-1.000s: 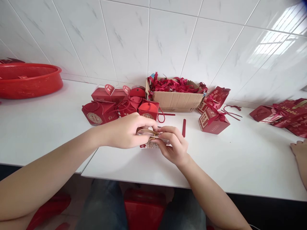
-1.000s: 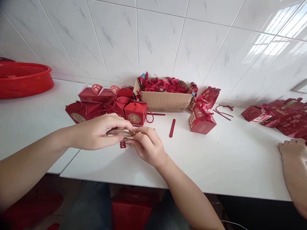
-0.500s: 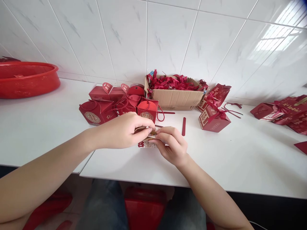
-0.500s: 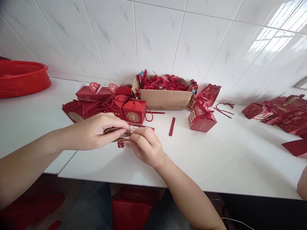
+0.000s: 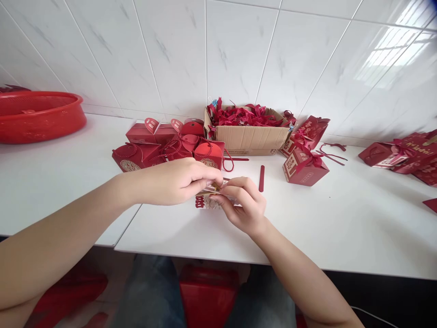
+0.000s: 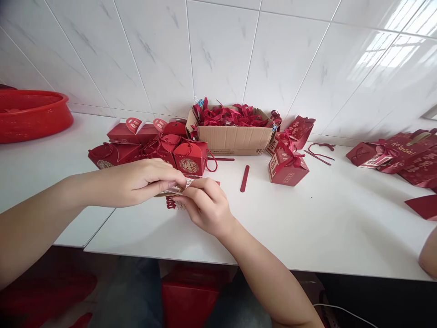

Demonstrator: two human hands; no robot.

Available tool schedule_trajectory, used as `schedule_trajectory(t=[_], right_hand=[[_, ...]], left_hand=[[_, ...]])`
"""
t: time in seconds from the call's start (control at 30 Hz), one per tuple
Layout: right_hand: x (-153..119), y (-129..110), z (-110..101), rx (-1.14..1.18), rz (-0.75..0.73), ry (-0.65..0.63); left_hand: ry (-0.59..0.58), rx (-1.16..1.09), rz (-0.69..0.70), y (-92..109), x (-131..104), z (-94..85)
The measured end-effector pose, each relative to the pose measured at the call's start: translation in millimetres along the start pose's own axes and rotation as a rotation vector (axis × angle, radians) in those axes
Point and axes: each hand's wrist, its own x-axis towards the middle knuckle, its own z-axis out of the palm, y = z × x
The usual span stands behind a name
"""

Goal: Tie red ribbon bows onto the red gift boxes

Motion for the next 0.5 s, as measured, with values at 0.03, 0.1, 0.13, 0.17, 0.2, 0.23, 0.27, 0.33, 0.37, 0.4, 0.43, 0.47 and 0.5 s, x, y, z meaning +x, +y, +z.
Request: schedule_trajectory(t=[0.03, 0.1, 0.13, 0.17, 0.2, 0.23, 0.27, 0.33, 0.37, 0.4, 0.43, 0.47, 0.5], right_hand=[[0.7, -0.2, -0.2, -0.009, 0.012, 0.009], [1.6, -0.3, -0.3, -0.031, 0.027, 0.021], [1.7, -0.3, -0.1, -0.042, 0.026, 0.024], [1.6, -0.2, 0.3, -0.049, 0.021, 0.024], [1.1, 0.0, 0.9, -0.051, 0.011, 0.023], [0.5, 0.2, 1.5, -0.053, -0.003, 0.025], [-0.3, 0.3, 2.3, -0.056, -0.016, 0.028], [-1.9, 0.3, 3.6, -0.062, -0.036, 0.035], [-2.5, 0.1, 4.0, -0.065, -0.041, 0.038], [-2.9, -0.3, 4.1, -0.067, -0.043, 0.04], [-2.9, -0.8, 4.0, -0.067, -0.041, 0.04], [-2.6, -1.4, 3.7, -0.064, -0.037, 0.038], [-2.0, -2.1, 3.2, -0.06, -0.031, 0.037]], left_hand=[[0.051, 0.068, 0.022, -0.5, -0.6, 2.0], [0.149, 0.172, 0.056, -0.9, -2.2, 5.6], [0.175, 0.193, 0.067, -0.8, -3.1, 6.8], [0.183, 0.189, 0.074, -0.6, -4.2, 7.5], [0.173, 0.168, 0.073, -0.4, -5.2, 7.8], [0.149, 0.137, 0.062, -0.4, -6.3, 7.7], [0.121, 0.103, 0.044, -0.5, -7.2, 7.5], [0.084, 0.045, 0.014, -1.1, -8.8, 7.5], [0.084, 0.029, 0.012, -1.6, -9.4, 8.1], [0.098, 0.023, 0.016, -2.2, -10.0, 9.1], [0.125, 0.027, 0.026, -2.8, -10.6, 10.7], [0.163, 0.038, 0.039, -3.3, -11.3, 12.7], [0.201, 0.051, 0.05, -3.8, -12.0, 14.9]])
